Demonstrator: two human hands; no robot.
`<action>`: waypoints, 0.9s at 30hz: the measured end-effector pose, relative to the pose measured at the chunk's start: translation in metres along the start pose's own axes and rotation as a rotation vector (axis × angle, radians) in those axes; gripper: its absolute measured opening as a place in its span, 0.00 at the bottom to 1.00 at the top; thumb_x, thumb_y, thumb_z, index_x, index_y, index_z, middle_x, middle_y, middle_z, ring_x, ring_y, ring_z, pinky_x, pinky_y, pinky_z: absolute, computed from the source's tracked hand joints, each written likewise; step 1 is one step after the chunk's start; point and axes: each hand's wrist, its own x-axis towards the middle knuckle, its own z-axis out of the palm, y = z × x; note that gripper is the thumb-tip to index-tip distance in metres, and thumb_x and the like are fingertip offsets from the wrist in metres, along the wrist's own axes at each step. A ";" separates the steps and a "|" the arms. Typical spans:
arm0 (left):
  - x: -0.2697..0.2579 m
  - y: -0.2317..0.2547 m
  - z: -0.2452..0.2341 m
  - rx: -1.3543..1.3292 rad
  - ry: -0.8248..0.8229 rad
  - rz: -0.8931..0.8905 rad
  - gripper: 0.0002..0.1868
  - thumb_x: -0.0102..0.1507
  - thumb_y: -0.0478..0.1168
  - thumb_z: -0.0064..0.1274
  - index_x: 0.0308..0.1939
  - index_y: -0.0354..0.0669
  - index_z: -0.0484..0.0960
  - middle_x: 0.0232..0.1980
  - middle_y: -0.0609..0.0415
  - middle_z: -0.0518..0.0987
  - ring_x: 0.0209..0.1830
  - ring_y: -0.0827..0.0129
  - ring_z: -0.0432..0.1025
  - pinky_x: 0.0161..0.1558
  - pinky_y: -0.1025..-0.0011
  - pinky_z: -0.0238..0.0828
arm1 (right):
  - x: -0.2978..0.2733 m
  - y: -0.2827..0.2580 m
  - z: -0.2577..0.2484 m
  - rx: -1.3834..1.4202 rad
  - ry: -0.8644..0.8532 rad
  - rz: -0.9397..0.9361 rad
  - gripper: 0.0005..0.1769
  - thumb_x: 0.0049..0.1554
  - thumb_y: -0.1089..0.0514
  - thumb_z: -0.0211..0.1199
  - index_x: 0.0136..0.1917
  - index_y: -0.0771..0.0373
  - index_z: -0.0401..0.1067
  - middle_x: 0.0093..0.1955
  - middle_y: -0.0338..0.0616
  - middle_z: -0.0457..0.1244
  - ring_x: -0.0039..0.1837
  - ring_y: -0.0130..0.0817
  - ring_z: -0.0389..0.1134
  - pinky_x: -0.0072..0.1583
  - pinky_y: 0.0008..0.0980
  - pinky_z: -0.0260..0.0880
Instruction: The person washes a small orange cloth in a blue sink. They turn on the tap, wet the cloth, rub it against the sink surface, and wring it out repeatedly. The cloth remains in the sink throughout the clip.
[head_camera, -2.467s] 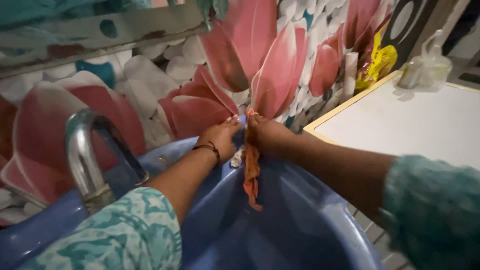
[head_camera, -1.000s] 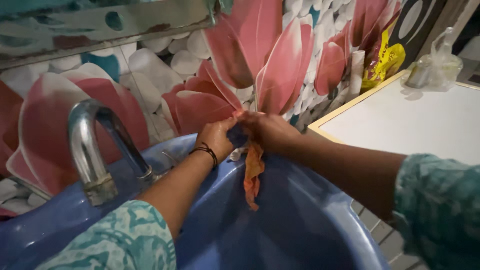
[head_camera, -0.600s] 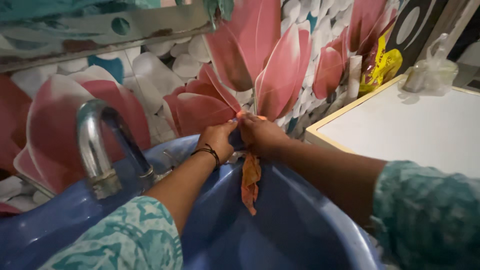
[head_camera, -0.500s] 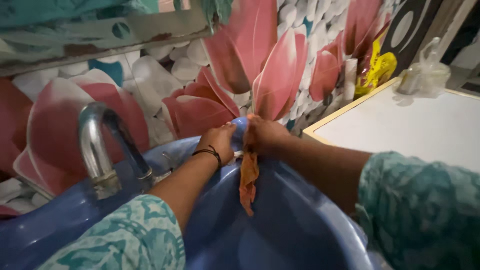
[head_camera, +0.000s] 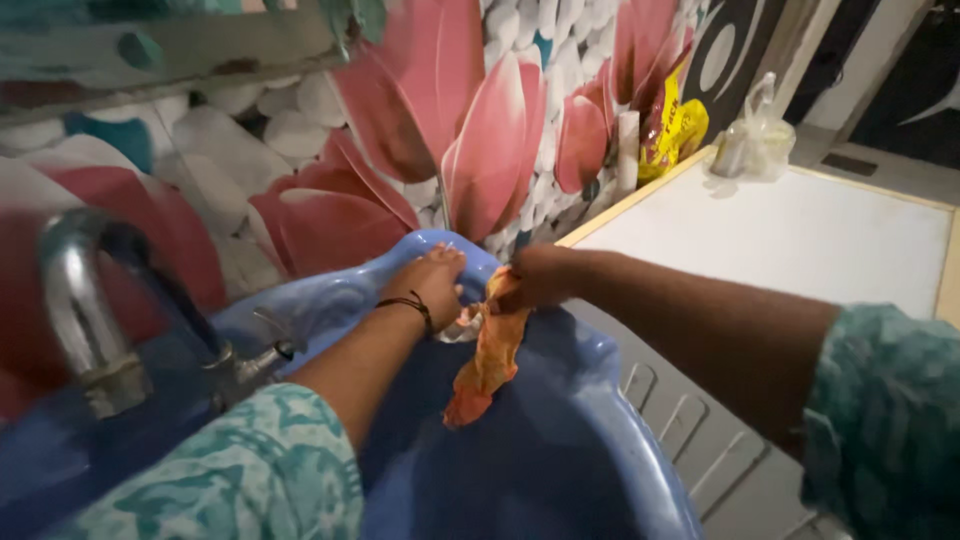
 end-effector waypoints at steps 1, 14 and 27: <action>0.001 -0.007 0.006 0.000 -0.005 0.021 0.25 0.60 0.38 0.52 0.63 0.40 0.73 0.74 0.44 0.66 0.77 0.54 0.54 0.72 0.60 0.52 | 0.009 0.004 0.002 -0.018 -0.022 -0.042 0.36 0.49 0.27 0.63 0.43 0.64 0.80 0.42 0.55 0.73 0.47 0.50 0.75 0.51 0.43 0.72; 0.000 0.000 -0.017 -0.119 -0.125 -0.166 0.28 0.62 0.41 0.45 0.68 0.56 0.72 0.76 0.53 0.63 0.75 0.59 0.58 0.72 0.62 0.55 | 0.033 0.000 0.000 0.677 -0.026 0.102 0.32 0.56 0.31 0.62 0.56 0.60 0.79 0.51 0.41 0.68 0.50 0.29 0.64 0.51 0.36 0.68; 0.014 -0.001 0.001 0.017 -0.062 -0.032 0.39 0.64 0.65 0.48 0.68 0.39 0.68 0.75 0.43 0.61 0.76 0.54 0.53 0.72 0.61 0.50 | -0.034 0.020 0.000 0.946 -0.167 0.188 0.24 0.56 0.38 0.67 0.51 0.60 0.77 0.40 0.33 0.59 0.40 0.22 0.55 0.40 0.28 0.58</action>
